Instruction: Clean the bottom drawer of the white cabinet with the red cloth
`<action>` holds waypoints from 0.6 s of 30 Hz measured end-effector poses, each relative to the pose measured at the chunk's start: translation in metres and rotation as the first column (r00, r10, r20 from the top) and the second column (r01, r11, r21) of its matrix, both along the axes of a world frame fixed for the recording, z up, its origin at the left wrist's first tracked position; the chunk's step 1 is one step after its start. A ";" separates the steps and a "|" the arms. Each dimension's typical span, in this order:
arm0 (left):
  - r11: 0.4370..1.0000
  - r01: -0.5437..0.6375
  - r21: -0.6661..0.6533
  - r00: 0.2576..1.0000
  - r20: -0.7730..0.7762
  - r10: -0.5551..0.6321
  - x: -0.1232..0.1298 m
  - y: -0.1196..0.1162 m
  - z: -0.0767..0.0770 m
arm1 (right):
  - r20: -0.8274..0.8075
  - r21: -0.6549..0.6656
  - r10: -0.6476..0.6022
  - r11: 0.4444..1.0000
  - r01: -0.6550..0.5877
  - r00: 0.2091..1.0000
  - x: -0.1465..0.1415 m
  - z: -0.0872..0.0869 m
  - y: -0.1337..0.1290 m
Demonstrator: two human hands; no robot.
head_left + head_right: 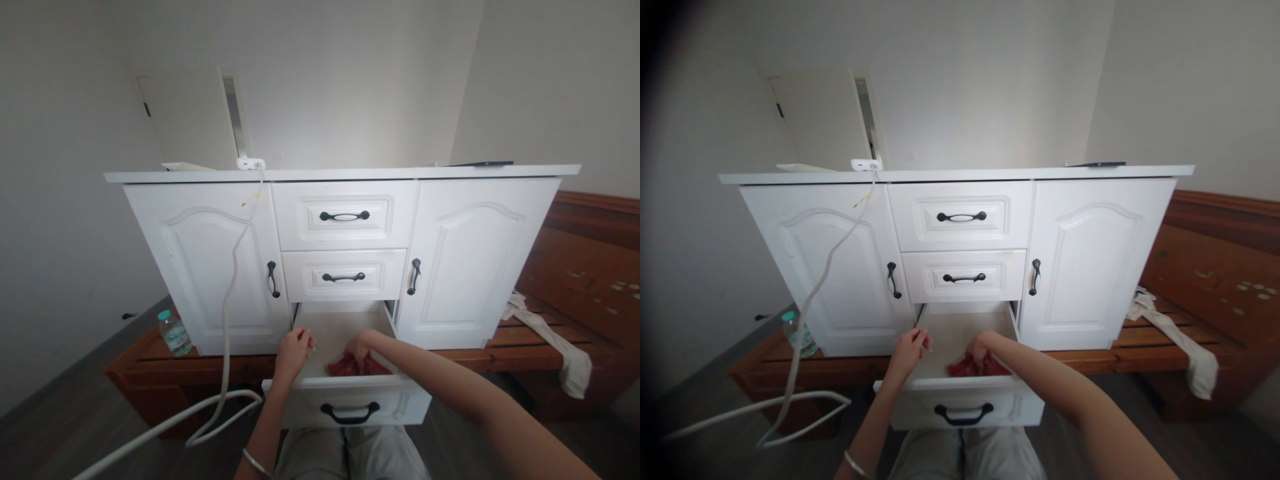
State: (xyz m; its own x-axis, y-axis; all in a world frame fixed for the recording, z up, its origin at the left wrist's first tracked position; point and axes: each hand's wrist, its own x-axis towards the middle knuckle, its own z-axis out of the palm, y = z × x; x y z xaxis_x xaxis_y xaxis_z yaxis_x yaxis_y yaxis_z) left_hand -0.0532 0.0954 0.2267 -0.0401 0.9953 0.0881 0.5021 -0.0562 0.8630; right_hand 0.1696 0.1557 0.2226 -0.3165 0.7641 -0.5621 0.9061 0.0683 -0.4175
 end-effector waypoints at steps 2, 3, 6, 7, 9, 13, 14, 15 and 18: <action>1.000 -0.003 0.004 1.000 -0.004 0.003 0.000 0.000 0.000 | 0.048 -0.142 0.093 0.986 -0.085 0.994 -0.007 0.000 -0.010; 1.000 -0.005 0.005 1.000 -0.006 0.005 0.000 0.000 0.000 | 0.056 -0.174 0.131 0.977 -0.120 0.990 -0.010 0.003 -0.012; 1.000 -0.008 0.014 1.000 -0.010 0.008 0.000 -0.001 0.002 | 0.010 -0.097 0.177 0.980 -0.175 0.984 -0.007 0.024 -0.014; 1.000 -0.005 0.018 1.000 -0.009 0.005 0.000 -0.001 0.002 | -0.025 -0.035 0.171 0.984 -0.172 0.985 -0.001 0.034 -0.014; 1.000 -0.001 0.021 1.000 -0.004 0.001 0.000 -0.002 0.004 | -0.097 0.100 0.147 0.985 -0.138 0.984 0.017 0.056 -0.020; 1.000 -0.012 0.018 1.000 0.002 0.012 0.000 -0.002 0.004 | -0.572 0.329 0.021 0.921 0.207 0.820 0.077 0.087 -0.060; 1.000 -0.013 0.020 1.000 0.004 0.013 0.000 -0.002 0.003 | -0.761 0.293 -0.022 0.881 0.373 0.649 0.093 0.089 -0.075; 1.000 -0.011 0.022 1.000 0.007 0.011 0.000 -0.001 0.003 | -0.891 0.204 -0.072 0.819 0.536 0.448 0.110 0.089 -0.092; 1.000 -0.006 0.027 1.000 0.019 0.005 0.000 -0.001 0.001 | -0.990 -0.086 -0.138 0.458 0.885 -0.025 0.156 0.070 -0.150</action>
State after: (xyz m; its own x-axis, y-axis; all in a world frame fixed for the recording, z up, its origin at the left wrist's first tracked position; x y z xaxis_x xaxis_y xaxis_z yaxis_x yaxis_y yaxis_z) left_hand -0.0534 0.0946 0.2281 -0.0472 0.9924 0.1138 0.4861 -0.0767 0.8705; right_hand 0.3257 0.0062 0.2921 0.4224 0.8873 0.1854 -0.1563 0.2727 -0.9493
